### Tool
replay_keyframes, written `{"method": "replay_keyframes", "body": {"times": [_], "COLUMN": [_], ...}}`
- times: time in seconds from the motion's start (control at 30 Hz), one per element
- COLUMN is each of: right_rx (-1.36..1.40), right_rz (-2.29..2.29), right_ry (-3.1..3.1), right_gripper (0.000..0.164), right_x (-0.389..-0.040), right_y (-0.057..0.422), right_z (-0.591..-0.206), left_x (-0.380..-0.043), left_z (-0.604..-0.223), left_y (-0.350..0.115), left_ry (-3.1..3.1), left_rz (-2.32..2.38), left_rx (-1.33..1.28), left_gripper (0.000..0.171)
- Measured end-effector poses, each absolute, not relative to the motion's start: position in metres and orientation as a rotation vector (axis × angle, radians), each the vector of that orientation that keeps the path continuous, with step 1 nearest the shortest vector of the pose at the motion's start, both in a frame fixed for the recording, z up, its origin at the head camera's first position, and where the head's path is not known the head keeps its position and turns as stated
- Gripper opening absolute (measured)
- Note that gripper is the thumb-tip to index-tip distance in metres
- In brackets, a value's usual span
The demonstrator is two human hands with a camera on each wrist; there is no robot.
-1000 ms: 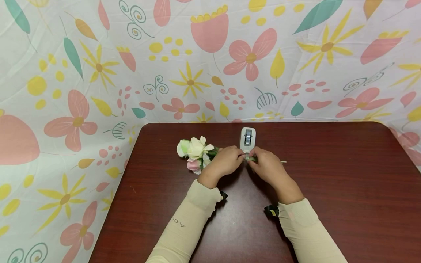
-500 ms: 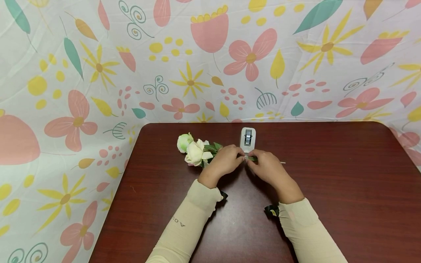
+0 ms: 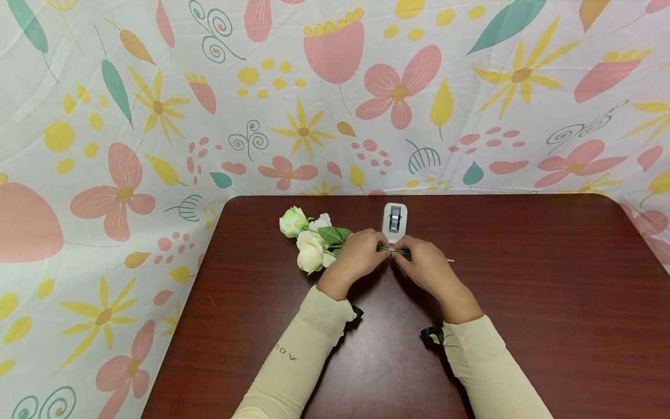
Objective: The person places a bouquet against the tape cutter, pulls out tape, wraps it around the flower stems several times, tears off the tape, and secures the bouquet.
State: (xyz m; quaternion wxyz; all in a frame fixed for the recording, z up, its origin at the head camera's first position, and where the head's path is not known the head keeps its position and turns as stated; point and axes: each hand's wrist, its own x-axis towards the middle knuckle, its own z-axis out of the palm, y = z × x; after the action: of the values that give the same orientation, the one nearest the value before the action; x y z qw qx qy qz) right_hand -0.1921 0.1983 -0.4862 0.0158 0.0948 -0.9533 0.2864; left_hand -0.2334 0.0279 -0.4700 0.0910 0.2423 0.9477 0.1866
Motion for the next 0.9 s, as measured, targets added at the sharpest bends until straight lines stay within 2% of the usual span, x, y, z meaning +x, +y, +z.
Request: {"method": "replay_keyframes", "body": {"times": [0.9], "right_rx": [0.278], "right_rz": [0.908], "right_ry": [-3.004], "right_gripper": [0.012], "right_x": [-0.1891], "right_y": [0.1973], "right_z": [-0.4788], "left_x": [-0.2335], "left_z": [-0.4688], "left_y": [0.0253], "left_ry": [2.818], "left_rz": [0.573], "left_rx": [0.786], "left_gripper": [0.008]}}
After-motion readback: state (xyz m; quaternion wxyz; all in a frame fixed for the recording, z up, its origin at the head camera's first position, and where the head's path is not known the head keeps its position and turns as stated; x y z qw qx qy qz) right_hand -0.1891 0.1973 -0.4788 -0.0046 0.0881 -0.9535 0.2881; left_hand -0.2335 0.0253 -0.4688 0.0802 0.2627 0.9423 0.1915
